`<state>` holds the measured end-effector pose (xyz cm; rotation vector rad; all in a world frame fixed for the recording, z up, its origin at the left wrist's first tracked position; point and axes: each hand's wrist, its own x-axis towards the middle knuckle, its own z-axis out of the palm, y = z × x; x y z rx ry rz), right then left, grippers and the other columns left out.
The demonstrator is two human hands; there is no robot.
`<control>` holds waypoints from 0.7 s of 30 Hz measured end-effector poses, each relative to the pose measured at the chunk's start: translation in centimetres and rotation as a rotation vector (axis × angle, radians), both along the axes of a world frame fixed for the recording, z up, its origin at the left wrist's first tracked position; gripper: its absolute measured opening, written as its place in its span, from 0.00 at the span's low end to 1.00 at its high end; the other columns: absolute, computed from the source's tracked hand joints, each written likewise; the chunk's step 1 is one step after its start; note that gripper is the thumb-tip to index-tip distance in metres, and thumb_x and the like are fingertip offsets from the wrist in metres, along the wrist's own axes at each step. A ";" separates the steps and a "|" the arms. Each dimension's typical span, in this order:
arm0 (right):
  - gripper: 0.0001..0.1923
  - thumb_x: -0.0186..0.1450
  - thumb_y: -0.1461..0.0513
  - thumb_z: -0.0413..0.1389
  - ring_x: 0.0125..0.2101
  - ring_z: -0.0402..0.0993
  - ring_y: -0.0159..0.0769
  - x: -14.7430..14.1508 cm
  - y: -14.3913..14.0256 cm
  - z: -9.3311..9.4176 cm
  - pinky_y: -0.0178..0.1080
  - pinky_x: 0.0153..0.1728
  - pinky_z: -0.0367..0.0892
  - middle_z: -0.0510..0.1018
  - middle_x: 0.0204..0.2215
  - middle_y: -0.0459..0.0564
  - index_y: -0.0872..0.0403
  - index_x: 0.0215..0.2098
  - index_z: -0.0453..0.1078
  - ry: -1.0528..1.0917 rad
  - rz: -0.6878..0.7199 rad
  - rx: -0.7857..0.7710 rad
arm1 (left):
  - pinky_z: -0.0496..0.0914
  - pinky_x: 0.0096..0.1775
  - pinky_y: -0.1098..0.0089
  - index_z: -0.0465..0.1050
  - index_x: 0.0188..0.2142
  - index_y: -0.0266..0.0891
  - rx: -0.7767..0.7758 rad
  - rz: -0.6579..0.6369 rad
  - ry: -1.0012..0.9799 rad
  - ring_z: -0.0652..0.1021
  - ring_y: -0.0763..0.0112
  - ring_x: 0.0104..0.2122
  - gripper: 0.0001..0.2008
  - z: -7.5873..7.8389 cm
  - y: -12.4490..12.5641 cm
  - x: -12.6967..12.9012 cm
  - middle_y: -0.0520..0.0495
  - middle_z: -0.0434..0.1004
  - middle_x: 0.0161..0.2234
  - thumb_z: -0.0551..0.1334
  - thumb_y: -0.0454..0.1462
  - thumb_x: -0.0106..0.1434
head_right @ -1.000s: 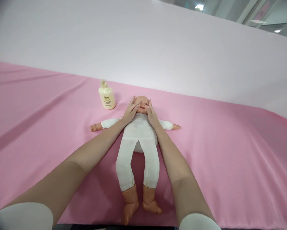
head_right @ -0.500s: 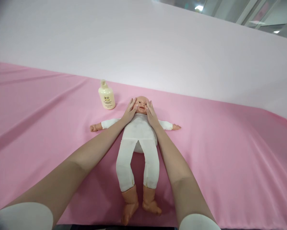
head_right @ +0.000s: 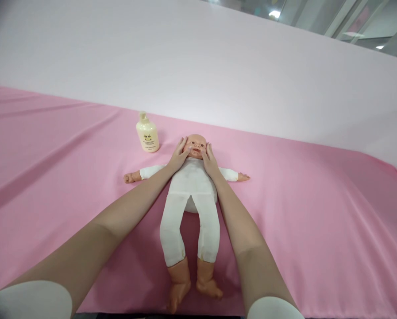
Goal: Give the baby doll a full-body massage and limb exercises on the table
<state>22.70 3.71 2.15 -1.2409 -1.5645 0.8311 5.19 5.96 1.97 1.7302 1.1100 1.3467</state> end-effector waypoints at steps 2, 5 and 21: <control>0.51 0.63 0.33 0.43 0.72 0.34 0.37 0.0 0.2 -0.2 0.47 0.72 0.36 0.38 0.73 0.43 0.50 0.73 0.36 0.008 -0.023 -0.049 | 0.44 0.70 0.55 0.55 0.68 0.46 -0.027 0.011 0.000 0.45 0.59 0.72 0.35 0.0 0.0 0.0 0.45 0.46 0.72 0.58 0.53 0.66; 0.51 0.63 0.33 0.44 0.72 0.37 0.38 -0.1 0.1 0.1 0.47 0.72 0.38 0.39 0.73 0.44 0.50 0.73 0.36 0.027 -0.012 -0.059 | 0.43 0.70 0.56 0.53 0.69 0.44 -0.030 0.020 0.005 0.46 0.59 0.72 0.35 0.0 -0.1 0.1 0.44 0.45 0.72 0.57 0.52 0.67; 0.41 0.66 0.36 0.44 0.72 0.38 0.35 -0.5 -1.3 1.4 0.44 0.72 0.38 0.50 0.71 0.41 0.47 0.70 0.52 0.012 0.062 0.123 | 0.47 0.69 0.58 0.68 0.61 0.43 0.191 -0.066 0.057 0.51 0.61 0.71 0.28 0.2 -0.2 0.1 0.45 0.50 0.71 0.50 0.54 0.69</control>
